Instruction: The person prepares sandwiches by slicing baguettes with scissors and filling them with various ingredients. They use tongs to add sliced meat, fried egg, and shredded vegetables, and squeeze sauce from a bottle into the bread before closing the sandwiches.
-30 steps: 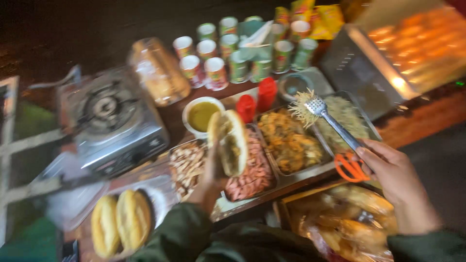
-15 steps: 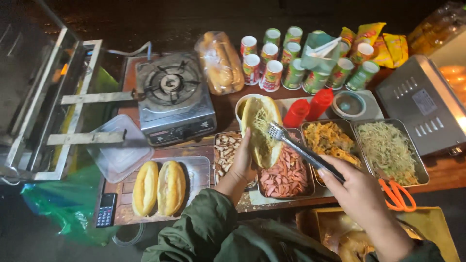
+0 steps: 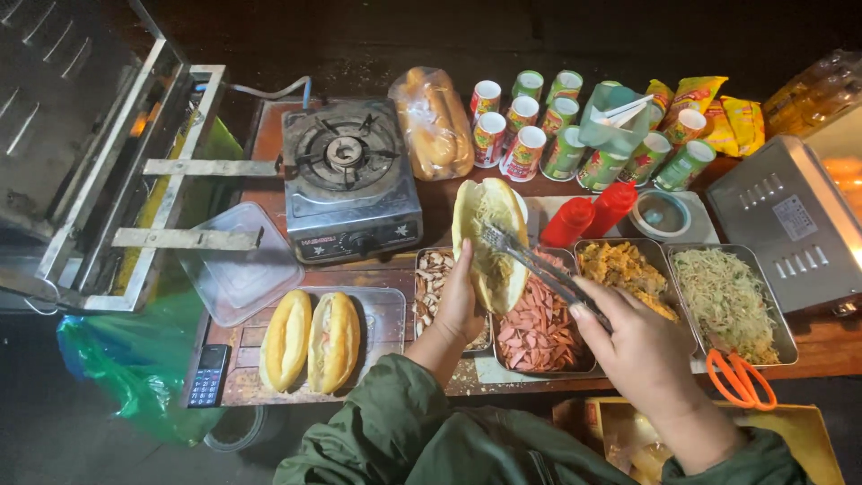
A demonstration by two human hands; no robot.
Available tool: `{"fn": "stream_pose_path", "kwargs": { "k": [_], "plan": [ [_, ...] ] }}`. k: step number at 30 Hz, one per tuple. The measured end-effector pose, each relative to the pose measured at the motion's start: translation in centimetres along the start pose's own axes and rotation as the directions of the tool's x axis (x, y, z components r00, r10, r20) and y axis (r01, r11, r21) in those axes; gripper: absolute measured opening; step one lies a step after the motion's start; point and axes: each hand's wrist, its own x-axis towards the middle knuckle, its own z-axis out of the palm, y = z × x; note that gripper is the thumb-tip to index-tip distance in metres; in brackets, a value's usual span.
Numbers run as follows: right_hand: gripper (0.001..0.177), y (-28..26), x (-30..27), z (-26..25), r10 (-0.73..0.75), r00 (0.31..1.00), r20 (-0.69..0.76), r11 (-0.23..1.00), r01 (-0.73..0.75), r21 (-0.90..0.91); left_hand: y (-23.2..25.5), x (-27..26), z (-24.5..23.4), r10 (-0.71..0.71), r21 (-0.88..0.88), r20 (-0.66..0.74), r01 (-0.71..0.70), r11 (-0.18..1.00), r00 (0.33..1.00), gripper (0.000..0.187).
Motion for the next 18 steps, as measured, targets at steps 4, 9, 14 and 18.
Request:
{"fn": "stream_pose_path", "kwargs": {
  "k": [4, 9, 14, 18],
  "plan": [
    [0.045, -1.2, -1.2, -1.4, -0.022, 0.997, 0.079, 0.999, 0.024, -0.027, 0.5, 0.4, -0.4, -0.031, -0.075, -0.070, 0.026, 0.997, 0.997, 0.079],
    [0.047, -0.4, -2.6, -1.1, 0.088, 0.980, 0.178, 0.996, -0.086, -0.016, -0.2, 1.7, -1.8, -0.013, -0.210, -0.035, 0.005, 0.978, 0.999, 0.079],
    [0.045, -0.7, -2.5, -0.5, 0.048, 0.995, 0.089, 0.999, -0.047, -0.007, -0.1, 0.8, -1.7, -0.013, -0.189, -0.042, 0.004, 0.982, 0.999, 0.083],
    [0.042, -1.6, -1.7, 1.7, -0.070, 0.996, 0.061, 0.989, 0.078, -0.128, 0.1, 0.2, -1.5, 0.008, -0.216, -0.035, -0.016, 0.976, 0.999, 0.079]
  ]
}}
